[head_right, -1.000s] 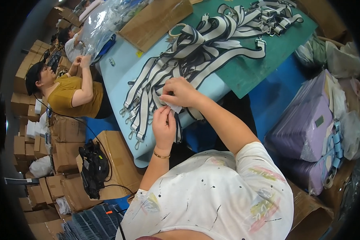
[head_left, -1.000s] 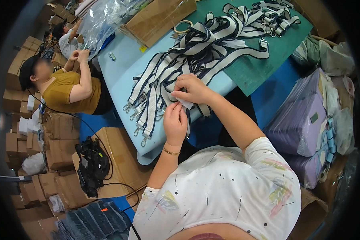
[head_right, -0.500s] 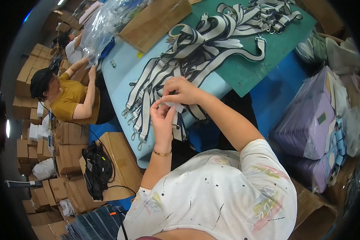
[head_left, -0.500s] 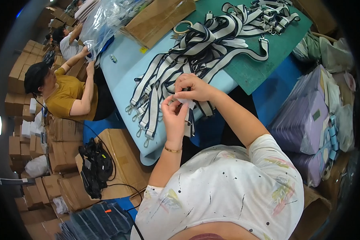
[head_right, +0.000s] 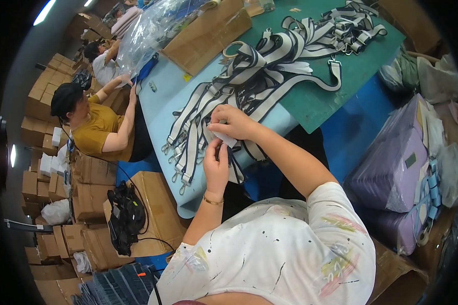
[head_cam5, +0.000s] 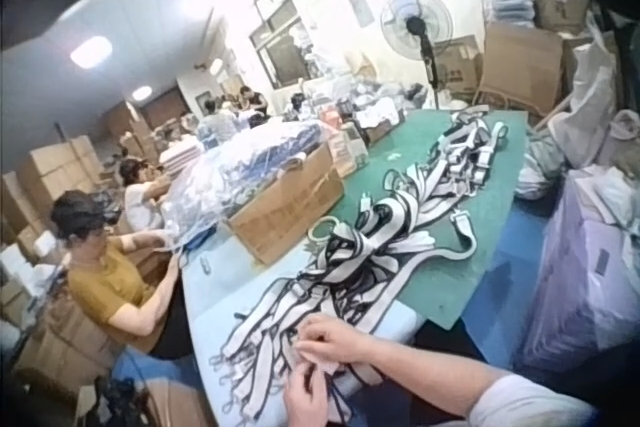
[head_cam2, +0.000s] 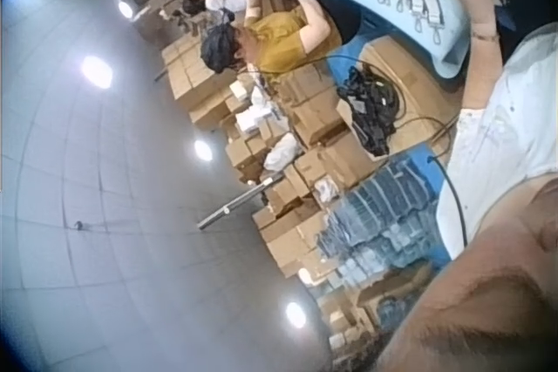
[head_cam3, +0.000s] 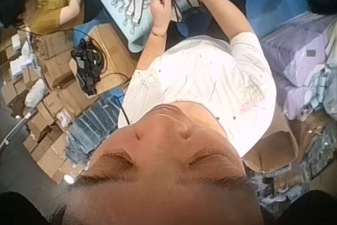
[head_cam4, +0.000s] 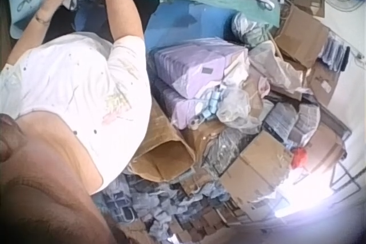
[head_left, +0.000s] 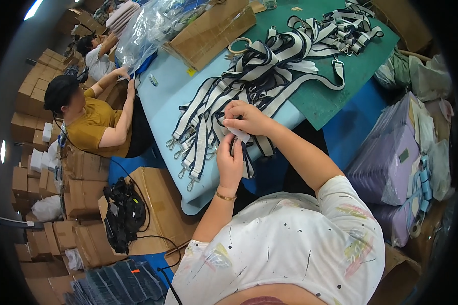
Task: Assembling and inspecting striped fabric straps with metal hardware by applying protective sleeves or labels.
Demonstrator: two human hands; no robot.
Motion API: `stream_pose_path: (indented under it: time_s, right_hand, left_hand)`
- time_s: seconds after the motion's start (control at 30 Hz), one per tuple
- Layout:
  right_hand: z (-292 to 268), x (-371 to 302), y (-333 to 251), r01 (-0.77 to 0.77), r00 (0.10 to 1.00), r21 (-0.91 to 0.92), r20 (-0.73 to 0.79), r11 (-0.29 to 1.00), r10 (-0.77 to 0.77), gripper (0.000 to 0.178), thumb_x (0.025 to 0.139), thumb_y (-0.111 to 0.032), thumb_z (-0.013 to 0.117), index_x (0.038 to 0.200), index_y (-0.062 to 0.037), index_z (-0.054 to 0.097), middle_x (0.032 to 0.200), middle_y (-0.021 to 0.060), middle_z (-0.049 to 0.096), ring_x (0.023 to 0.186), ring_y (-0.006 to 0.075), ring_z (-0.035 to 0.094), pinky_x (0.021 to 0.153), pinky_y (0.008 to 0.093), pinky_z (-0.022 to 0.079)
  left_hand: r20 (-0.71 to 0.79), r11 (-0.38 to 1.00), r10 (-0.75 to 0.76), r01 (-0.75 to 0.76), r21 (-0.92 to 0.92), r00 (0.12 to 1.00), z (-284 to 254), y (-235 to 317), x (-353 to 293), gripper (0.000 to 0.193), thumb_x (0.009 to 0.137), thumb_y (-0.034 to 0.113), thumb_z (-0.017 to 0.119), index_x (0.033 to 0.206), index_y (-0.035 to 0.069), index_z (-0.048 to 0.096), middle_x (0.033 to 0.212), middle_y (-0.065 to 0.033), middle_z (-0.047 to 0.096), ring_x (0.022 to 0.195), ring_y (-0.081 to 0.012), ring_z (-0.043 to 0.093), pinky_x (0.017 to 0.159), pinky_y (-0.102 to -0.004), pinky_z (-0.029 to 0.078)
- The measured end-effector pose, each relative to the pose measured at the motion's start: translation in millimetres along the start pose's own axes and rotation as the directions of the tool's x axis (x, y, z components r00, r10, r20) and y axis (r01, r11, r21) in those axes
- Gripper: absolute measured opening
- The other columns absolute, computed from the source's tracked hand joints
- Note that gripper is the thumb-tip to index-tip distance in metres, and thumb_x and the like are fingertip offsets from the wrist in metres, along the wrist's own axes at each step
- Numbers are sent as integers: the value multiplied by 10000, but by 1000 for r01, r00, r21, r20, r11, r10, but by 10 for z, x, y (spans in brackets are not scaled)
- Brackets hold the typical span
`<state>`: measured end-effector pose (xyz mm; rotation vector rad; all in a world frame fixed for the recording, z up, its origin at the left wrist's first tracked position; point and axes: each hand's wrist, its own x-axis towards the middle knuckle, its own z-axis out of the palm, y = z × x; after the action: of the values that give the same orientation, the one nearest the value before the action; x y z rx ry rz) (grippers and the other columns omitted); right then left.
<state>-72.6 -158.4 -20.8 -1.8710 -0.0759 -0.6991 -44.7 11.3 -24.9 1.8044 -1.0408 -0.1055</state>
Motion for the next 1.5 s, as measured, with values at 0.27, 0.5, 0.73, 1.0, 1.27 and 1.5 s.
stream_pose_path:
  time_s: [0.27,0.5,0.73,1.0,1.27,1.5]
  right_hand:
    - [100,14,56,42,996,-101,-78,994,-50,177,782,-196,680,738,-29,641,912,76,626,911,266,563,800,357,442]
    - [33,15,25,-26,998,25,-59,999,27,184,801,-184,689,732,-30,616,889,97,617,886,248,579,773,345,449]
    - [4,-19,16,-75,995,47,69,996,72,142,828,-136,679,756,-24,631,929,45,581,901,158,535,798,274,425]
    - [70,-21,-14,-199,977,187,-44,962,211,149,814,-140,683,741,-16,647,923,48,587,854,161,555,722,266,446]
    - [50,-23,25,-130,990,105,-36,986,134,146,819,-137,678,743,-17,648,935,43,583,837,136,550,693,258,448]
    - [-7,-17,68,-237,971,247,28,940,237,168,848,-155,674,783,-5,639,941,13,570,785,79,525,629,217,429]
  left_hand:
    - [36,793,335,-302,528,942,117,21,-125,304,838,55,553,1124,-48,565,1067,-197,596,933,-363,558,836,-419,451]
    - [-85,990,90,-80,113,992,18,33,-43,238,892,146,603,1077,-2,579,996,-158,610,871,-291,601,776,-340,479]
    - [-15,973,178,-173,150,984,83,119,35,246,842,160,627,1036,14,582,947,-158,614,882,-348,563,792,-433,445]
    - [-35,851,302,-253,461,953,261,66,-108,421,814,214,649,1166,5,549,1116,-170,581,1038,-350,526,871,-440,402]
    - [-28,843,270,-222,490,962,250,141,-186,528,801,217,662,1248,-3,490,1172,-191,543,1064,-365,503,913,-447,383]
    - [-11,909,322,-306,285,947,117,25,-61,478,774,130,675,1199,-11,509,1116,-197,564,1007,-380,524,897,-449,415]
